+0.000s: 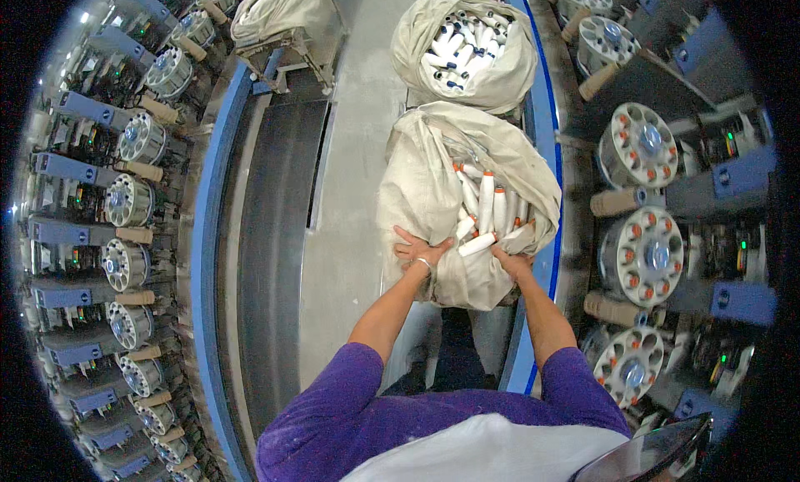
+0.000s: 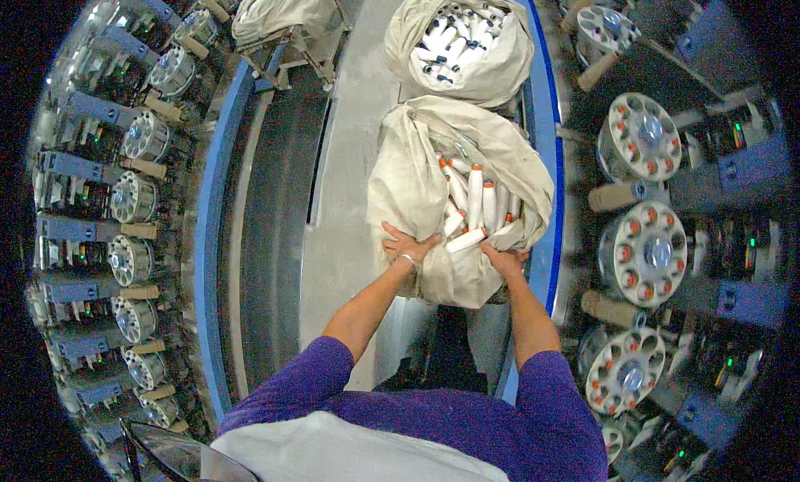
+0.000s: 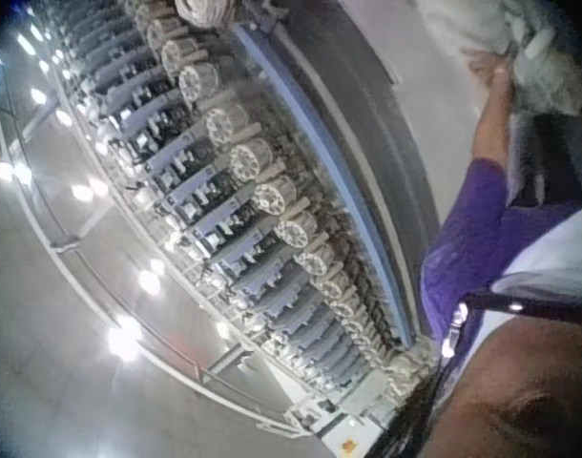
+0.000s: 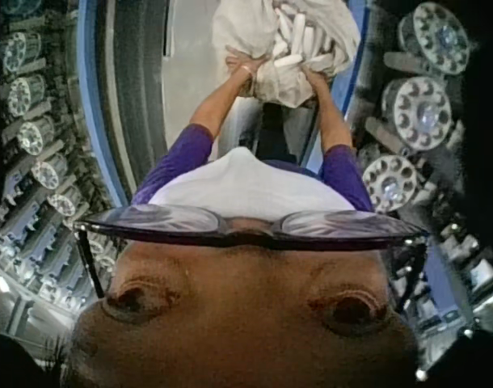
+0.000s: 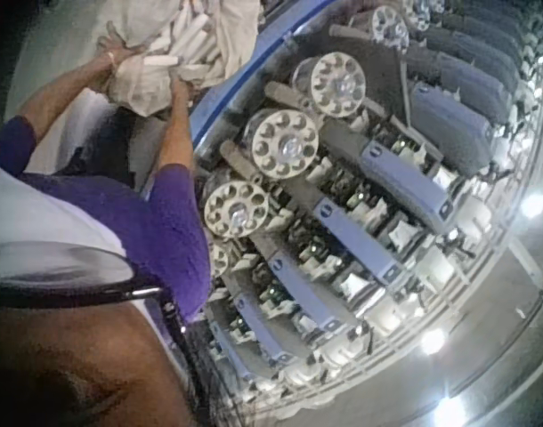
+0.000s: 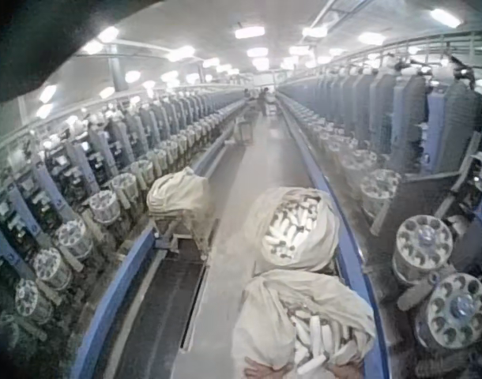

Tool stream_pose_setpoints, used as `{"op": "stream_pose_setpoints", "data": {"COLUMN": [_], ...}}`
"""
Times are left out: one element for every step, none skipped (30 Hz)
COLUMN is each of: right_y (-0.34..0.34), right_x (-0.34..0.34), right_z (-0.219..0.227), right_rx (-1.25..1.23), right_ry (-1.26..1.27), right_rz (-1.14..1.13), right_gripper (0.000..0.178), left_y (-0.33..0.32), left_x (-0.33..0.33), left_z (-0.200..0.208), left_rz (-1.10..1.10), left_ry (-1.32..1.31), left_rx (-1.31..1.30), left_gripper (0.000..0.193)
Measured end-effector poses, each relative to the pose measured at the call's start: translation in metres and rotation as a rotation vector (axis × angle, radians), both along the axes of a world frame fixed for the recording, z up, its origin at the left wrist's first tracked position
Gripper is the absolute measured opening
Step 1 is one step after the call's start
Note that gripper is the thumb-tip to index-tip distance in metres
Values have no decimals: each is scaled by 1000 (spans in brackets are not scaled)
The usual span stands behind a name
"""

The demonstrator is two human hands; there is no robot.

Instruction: The person repeatedly picks white spools with orange tips from a large sack and places them into slots on a circular rotating machine. The person handles the spools by hand, moving between the sack and the machine throughout the clip.

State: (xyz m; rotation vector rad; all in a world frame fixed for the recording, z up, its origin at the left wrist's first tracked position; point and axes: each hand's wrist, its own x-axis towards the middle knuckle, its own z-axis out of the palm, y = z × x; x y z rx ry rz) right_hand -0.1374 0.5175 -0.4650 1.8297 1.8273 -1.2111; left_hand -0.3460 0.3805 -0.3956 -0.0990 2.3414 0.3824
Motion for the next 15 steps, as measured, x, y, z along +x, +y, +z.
{"op": "stream_pose_setpoints", "data": {"right_y": [23, 48, 66, 93, 123, 150, 175, 201, 220, 238, 258, 280, 300, 319, 336], "right_x": [-10, -24, -37, -47, -67, -77, -94, -115, -133, -151, -168, -183, -199, -211, -229], "right_z": [1, 1, 4, 4, 5, 5, 3, 0, -5, -6, -11, -11, -12, -9, -7], "right_rx": [68, 50, -21, -53, -81, -234, -220, -204, -155, -155, -97, -71, -25, -33, 9], "right_ry": [-62, -96, -63, -11, 30, 268, 203, 138, 36, -75, -64, -75, -102, -106, -151], "right_rz": [12, -29, 0, 34, 68, 129, 117, 105, 61, 1, 21, 53, 63, 109, 90], "right_gripper": [119, 120, 119, 118, 117, 118, 118, 118, 119, 121, 123, 124, 126, 128, 130], "left_y": [19, 40, 57, 72, 89, 95, 93, 90, 76, 49, 19, -17, -56, -101, -135], "left_x": [-11, -23, -42, -54, -78, -100, -119, -141, -157, -179, -186, -186, -190, -181, -184], "left_z": [-3, -8, -11, -18, -23, -30, -34, -37, -37, -30, -25, -16, -6, 8, 17], "left_rz": [-9, -15, -30, -50, -131, -217, -299, -468, -275, -47, 51, 112, -184, -145, -187], "left_ry": [-29, -53, -64, 11, -3, -30, -68, 198, -90, -402, -407, -375, -224, -264, -220], "left_rx": [19, 43, 75, 138, 239, 310, 365, 660, 767, 817, 815, 780, 434, 209, 74], "left_gripper": [155, 155, 156, 149, 146, 143, 141, 106, 86, 67, 55, 53, 57, 61, 59]}}
